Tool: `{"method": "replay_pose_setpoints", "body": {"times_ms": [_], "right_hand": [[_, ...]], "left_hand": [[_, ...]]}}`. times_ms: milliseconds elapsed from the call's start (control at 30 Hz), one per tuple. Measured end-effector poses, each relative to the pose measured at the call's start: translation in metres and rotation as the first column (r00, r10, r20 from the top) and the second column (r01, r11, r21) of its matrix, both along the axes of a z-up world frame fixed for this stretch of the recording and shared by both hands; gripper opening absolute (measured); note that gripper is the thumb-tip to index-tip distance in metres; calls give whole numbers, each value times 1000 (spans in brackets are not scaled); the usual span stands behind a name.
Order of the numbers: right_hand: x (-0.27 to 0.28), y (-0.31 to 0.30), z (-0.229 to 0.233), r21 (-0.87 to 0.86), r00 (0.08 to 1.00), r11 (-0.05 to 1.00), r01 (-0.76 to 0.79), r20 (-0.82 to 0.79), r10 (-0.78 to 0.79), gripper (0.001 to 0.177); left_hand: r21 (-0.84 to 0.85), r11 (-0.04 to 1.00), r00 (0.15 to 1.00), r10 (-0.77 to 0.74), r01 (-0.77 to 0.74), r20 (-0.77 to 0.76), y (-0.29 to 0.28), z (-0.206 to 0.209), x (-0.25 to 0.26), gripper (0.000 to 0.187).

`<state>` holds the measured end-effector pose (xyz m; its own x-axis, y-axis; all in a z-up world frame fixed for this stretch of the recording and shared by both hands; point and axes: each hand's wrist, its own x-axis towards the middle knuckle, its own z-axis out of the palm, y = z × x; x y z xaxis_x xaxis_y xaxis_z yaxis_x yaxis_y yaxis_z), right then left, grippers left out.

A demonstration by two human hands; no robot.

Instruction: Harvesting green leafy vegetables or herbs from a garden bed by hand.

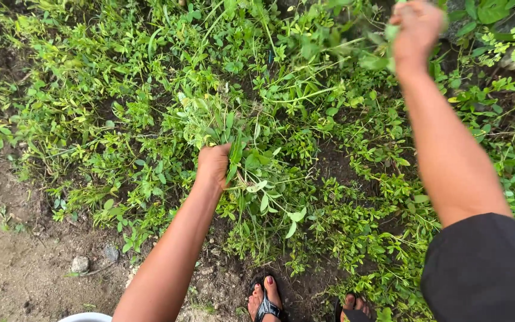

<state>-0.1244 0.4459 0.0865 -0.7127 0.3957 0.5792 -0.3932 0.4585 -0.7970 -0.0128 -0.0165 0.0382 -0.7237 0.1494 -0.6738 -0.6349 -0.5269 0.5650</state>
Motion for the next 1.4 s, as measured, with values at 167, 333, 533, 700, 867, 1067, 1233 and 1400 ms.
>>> {"method": "replay_pose_setpoints", "body": {"times_ms": [167, 333, 533, 700, 867, 1067, 1233, 1400], "right_hand": [[69, 65, -11, 112, 963, 967, 230, -173, -209, 31], [132, 25, -40, -152, 951, 942, 298, 130, -280, 22], [172, -165, 26, 460, 886, 873, -160, 458, -78, 20], [180, -262, 46, 349, 564, 859, -375, 821, -88, 37], [178, -269, -2, 516, 641, 703, -489, 760, -111, 26], [170, -271, 34, 473, 576, 635, -610, 815, -54, 31], [108, -236, 59, 542, 686, 671, -506, 724, -67, 29], [14, -212, -9, 706, 862, 555, -440, 506, 39, 21]], "left_hand": [[-25, 1000, 1000, 9, -10, -18, -13, -18, 0, 20], [-32, 999, 998, 26, -28, -62, -11, -23, 1, 17], [41, 998, 996, 51, -48, -78, 16, -12, -1, 17], [42, 999, 996, 31, -28, -82, 39, -34, 0, 25], [20, 1000, 995, 7, -5, -102, 50, 1, -4, 22], [-213, 976, 989, -72, 44, -127, 46, -37, -13, 30], [-19, 1000, 998, -12, 11, -68, 36, -26, -7, 20], [-95, 995, 991, -29, 17, -128, 40, -30, -6, 17]]}}
